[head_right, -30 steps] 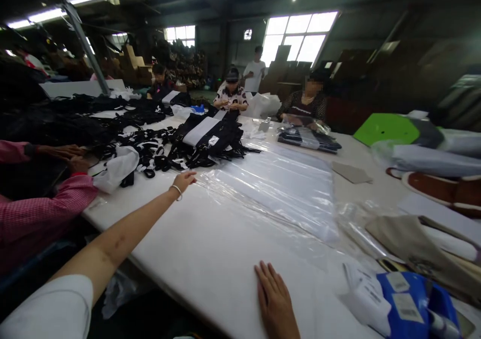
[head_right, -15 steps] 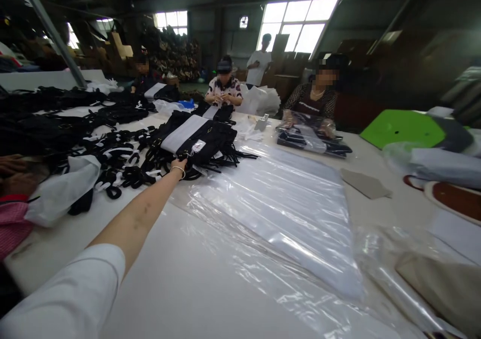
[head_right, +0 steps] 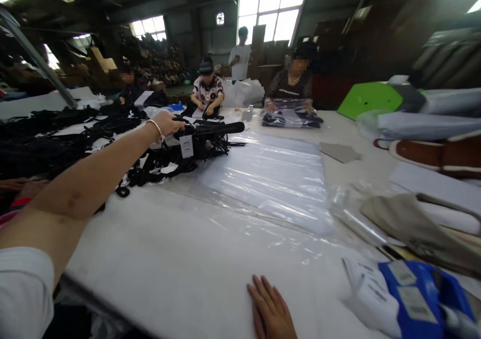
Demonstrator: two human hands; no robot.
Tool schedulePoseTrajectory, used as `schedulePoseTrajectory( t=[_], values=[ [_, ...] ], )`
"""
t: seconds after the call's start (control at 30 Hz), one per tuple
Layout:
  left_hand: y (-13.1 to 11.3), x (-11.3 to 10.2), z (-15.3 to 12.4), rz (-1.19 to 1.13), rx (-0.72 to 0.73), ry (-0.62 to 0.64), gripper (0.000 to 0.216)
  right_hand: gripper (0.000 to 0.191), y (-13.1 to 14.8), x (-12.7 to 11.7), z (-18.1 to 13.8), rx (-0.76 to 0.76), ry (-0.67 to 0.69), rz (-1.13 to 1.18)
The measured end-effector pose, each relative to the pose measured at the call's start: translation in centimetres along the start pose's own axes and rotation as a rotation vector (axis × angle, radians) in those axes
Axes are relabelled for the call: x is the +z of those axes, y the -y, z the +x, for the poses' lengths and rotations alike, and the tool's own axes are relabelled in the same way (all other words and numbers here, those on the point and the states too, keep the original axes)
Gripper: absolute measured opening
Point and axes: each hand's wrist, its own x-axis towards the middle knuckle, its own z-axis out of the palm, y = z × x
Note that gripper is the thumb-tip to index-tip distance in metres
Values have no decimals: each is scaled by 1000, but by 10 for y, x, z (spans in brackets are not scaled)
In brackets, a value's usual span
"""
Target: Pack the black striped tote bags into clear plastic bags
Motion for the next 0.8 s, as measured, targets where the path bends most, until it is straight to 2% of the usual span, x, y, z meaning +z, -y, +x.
schedulePoseTrajectory(
  t=[0.1, 0.17, 0.27, 0.33, 0.4, 0.43, 0.5, 0.57, 0.67, 0.73, 0.8],
  values=[
    [-39, 7, -73, -89, 40, 260, 31, 41, 15, -14, 10, 164, 24, 200],
    [-56, 28, -124, -247, 66, 475, 33, 37, 23, -21, 18, 327, -29, 408],
    [-67, 88, -197, -480, 28, 770, 30, 41, 26, -28, 26, 614, -166, 771],
    [-65, 138, -243, -510, -47, 885, 32, 44, 24, -33, 25, 818, -312, 1045],
    [-53, 184, -286, -497, -92, 911, 38, 39, 23, -40, 15, 988, -420, 1240],
    [-43, 201, -306, -481, -78, 879, 40, 35, 22, -46, 5, 1045, -451, 1314],
    [-15, 223, -346, -434, 3, 760, 45, 29, 23, -59, -19, 1083, -477, 1449],
    [18, 229, -386, -381, 94, 678, 51, 27, 25, -72, -45, 1082, -459, 1588],
    [60, 233, -444, -273, 154, 807, 56, 31, 29, -85, -61, 1122, -386, 1660],
    [71, 239, -474, -172, 226, 953, 50, 33, 28, -88, -47, 1165, -344, 1614],
    [68, 242, -489, -96, 295, 1051, 45, 33, 23, -90, -16, 1144, -348, 1551]
  ],
)
